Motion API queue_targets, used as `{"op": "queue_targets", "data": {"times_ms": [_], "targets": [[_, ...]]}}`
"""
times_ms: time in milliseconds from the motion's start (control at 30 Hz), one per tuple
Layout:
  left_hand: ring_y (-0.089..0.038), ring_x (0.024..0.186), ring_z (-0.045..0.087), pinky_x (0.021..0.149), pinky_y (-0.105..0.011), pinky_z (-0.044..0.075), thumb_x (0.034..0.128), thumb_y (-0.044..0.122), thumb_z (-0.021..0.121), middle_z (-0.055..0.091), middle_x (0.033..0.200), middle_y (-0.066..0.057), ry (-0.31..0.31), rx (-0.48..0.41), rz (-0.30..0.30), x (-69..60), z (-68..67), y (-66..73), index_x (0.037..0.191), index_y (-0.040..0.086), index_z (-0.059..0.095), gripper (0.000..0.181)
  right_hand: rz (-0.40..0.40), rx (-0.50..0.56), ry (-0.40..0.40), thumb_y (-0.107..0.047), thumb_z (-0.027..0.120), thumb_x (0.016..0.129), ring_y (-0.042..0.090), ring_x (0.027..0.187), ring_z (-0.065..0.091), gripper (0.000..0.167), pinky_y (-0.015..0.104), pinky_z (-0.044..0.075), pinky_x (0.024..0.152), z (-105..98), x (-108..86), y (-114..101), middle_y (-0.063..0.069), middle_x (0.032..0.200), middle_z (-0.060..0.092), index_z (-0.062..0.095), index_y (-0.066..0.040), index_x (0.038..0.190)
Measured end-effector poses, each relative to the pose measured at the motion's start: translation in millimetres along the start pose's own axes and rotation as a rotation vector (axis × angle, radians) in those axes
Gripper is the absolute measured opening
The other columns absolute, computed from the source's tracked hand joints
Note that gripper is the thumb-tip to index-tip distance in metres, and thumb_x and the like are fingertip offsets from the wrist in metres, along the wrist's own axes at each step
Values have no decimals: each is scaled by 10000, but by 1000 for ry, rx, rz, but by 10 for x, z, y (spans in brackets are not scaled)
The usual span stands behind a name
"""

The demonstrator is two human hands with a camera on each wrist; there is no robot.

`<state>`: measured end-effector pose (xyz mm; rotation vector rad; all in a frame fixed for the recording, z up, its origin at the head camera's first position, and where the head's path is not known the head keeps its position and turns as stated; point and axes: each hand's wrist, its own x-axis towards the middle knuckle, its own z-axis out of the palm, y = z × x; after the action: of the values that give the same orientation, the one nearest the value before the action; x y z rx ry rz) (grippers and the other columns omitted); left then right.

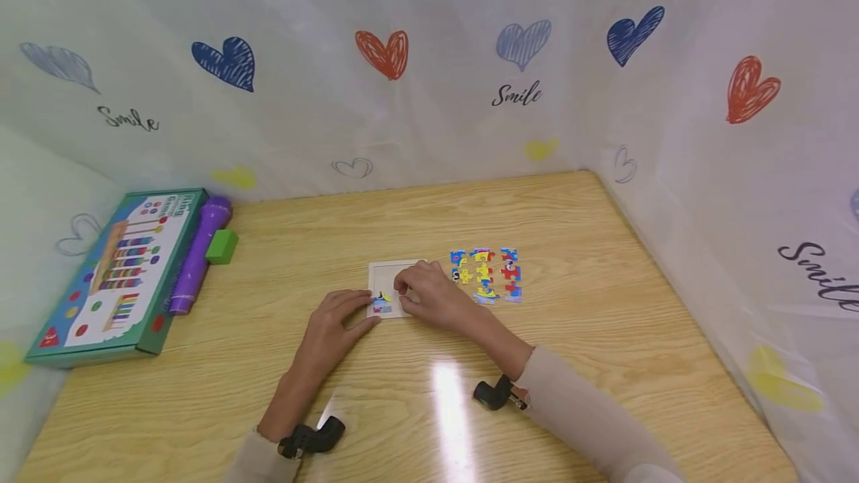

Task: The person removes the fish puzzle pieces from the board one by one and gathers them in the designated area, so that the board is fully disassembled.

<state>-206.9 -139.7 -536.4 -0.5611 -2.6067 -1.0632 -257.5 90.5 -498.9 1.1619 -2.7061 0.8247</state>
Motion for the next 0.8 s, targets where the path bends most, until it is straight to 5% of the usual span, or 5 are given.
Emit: {"op": "queue_targets", "data": {"times_ms": [800], "targets": [[-236, 1192, 568, 1024, -386, 455, 862, 228, 804, 695, 1213, -55, -9, -3, -11, -8, -26, 25, 1149, 54, 734, 343, -41, -45, -26, -35, 739, 830, 170, 878, 561, 139, 367, 386, 828, 187, 211, -59, -22, 886, 660, 681, -81, 948]]}}
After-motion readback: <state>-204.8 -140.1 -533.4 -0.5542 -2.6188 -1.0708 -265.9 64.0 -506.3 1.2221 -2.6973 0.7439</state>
